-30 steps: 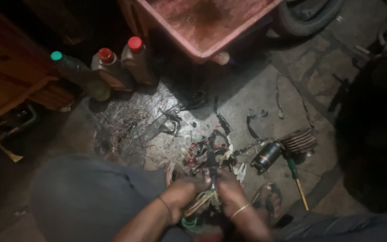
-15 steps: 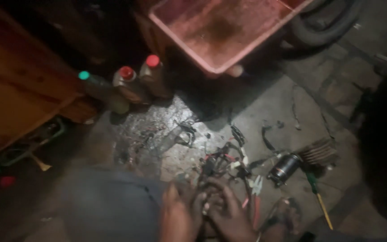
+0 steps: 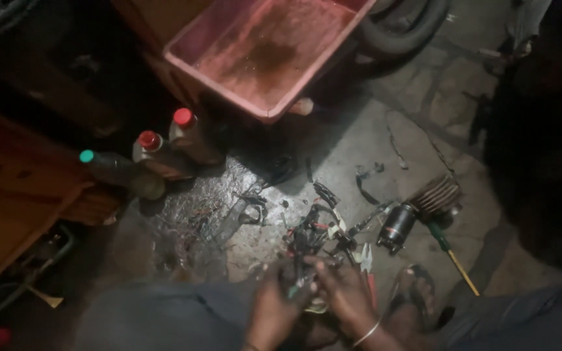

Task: The recorder is repairing or modifying a motorcycle's wiring harness and electrical components.

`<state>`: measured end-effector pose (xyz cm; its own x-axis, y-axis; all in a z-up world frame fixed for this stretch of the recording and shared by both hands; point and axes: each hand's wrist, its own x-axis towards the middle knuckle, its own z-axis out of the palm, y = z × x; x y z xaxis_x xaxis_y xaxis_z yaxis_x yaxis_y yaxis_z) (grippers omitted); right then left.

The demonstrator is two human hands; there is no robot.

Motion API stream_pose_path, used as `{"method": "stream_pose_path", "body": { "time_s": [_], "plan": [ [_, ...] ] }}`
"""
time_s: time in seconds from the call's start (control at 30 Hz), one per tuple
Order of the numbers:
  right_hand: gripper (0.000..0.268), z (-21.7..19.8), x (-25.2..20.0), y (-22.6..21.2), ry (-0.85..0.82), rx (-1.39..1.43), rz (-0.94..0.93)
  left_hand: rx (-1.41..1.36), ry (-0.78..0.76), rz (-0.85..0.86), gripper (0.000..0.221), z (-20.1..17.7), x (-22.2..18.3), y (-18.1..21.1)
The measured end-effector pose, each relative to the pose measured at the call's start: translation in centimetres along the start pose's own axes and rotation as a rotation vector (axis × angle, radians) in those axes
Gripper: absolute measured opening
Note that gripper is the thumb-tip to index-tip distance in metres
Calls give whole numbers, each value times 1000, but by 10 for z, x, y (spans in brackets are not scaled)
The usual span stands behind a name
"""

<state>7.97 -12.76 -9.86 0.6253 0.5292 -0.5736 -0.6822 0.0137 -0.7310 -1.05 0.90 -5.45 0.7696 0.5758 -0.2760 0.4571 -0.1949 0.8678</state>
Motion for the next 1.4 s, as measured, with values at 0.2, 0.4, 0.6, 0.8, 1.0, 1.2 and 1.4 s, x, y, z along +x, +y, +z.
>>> {"method": "stream_pose_path", "body": {
  "time_s": [0.2,0.4,0.6,0.8,1.0,1.2,1.4],
  "plan": [
    [29,26,-2,-23,170,-609,-254,74,28,-158,38,13,-11,-14],
    [28,21,47,7,19,-357,33,-688,70,-281,53,9,-17,-13],
    [25,40,55,-4,-266,-33,250,-1131,-28,-721,58,1,-11,12],
    [24,7,74,22,-200,-174,157,-1000,-64,-627,40,26,-5,-42],
    [28,13,5,-46,-287,-123,371,80,310,-48,26,9,-7,-2],
    [37,24,-11,-25,-477,-456,138,218,421,191,24,-38,-12,33],
    [40,27,-5,17,-324,-709,-158,295,278,398,11,-43,-19,39]
  ]
}}
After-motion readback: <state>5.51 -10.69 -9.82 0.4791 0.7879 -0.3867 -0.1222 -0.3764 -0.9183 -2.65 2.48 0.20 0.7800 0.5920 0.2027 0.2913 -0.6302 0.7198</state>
